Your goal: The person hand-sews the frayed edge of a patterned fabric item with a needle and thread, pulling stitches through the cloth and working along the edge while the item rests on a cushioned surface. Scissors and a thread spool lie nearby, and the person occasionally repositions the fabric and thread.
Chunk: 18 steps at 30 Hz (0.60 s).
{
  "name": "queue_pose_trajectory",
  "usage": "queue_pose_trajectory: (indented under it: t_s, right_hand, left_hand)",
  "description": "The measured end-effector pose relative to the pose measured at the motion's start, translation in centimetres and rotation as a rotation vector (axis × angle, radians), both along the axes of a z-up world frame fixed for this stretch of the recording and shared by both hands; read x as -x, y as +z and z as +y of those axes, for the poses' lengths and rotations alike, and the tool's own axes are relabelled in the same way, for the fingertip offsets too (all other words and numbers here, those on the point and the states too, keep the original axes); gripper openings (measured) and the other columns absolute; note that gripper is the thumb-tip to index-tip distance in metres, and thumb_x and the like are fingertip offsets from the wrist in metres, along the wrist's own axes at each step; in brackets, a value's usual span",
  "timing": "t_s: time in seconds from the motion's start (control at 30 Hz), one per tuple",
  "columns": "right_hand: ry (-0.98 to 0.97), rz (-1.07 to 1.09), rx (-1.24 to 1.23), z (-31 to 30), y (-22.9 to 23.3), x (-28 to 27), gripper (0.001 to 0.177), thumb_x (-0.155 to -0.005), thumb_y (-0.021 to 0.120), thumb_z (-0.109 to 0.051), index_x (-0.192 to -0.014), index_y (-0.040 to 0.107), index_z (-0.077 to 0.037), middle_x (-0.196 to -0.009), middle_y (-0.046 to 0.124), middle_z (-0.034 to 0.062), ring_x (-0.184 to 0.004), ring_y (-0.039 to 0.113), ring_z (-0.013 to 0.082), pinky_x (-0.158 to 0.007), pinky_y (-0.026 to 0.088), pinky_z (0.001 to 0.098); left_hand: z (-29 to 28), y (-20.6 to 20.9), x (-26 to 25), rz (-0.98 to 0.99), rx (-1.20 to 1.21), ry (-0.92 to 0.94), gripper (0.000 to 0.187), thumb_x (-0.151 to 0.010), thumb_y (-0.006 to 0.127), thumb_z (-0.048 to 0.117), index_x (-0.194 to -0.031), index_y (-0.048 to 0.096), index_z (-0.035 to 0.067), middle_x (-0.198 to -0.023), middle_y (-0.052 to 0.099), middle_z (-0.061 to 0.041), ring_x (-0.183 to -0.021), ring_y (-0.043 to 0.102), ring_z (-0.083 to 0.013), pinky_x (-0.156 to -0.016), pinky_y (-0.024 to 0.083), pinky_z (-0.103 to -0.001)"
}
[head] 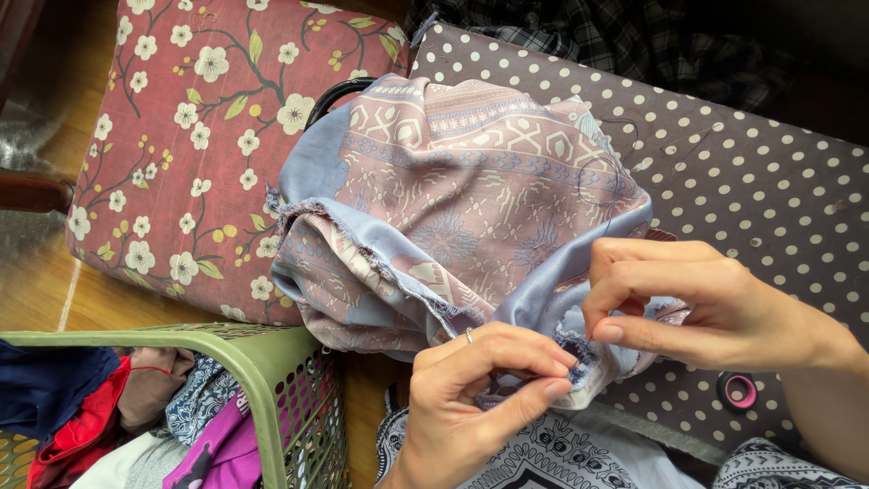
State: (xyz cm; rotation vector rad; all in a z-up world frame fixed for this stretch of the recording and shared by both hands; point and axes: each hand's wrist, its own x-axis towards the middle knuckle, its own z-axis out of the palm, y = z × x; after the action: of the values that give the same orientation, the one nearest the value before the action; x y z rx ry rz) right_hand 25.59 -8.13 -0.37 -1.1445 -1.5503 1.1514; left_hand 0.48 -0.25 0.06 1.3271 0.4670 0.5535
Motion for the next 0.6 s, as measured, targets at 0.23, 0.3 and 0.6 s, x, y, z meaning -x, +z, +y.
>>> queue_pose_trajectory:
  t_s: [0.23, 0.3, 0.6]
  right_hand:
    - [-0.038, -0.016, -0.036, -0.13, -0.02, 0.21, 0.005, -0.093, 0.071, -0.01, -0.094, 0.07, -0.005, -0.086, 0.067, 0.0002, -0.075, 0.063, 0.0097, -0.063, 0.052, 0.0232]
    - [-0.065, -0.025, -0.043, -0.16, -0.08, 0.32, 0.005, -0.092, 0.071, -0.009, -0.094, 0.07, -0.004, -0.085, 0.067, 0.0002, -0.074, 0.062, 0.0094, -0.062, 0.051, 0.0232]
    - [-0.132, -0.082, -0.025, 0.09, 0.24, 0.88, 0.007, -0.092, 0.073, -0.009, -0.095, 0.07, -0.003, -0.081, 0.064, 0.0004, -0.072, 0.059, 0.0107, -0.06, 0.047, 0.0243]
  left_hand:
    - [0.1, -0.15, -0.23, -0.03, -0.104, 0.025, 0.013, -0.089, 0.08, -0.006, -0.1, 0.075, -0.001, -0.102, 0.078, -0.012, -0.095, 0.076, -0.0173, -0.087, 0.062, -0.028]
    - [0.11, -0.09, -0.23, -0.022, -0.118, 0.032, 0.013, -0.089, 0.081, -0.005, -0.1, 0.075, -0.001, -0.1, 0.078, -0.011, -0.094, 0.077, -0.0168, -0.086, 0.062, -0.027]
    - [0.09, -0.04, -0.54, 0.011, -0.14, 0.065, 0.013, -0.089, 0.081, -0.004, -0.099, 0.074, 0.0, -0.099, 0.079, -0.01, -0.091, 0.077, -0.0164, -0.084, 0.061, -0.027]
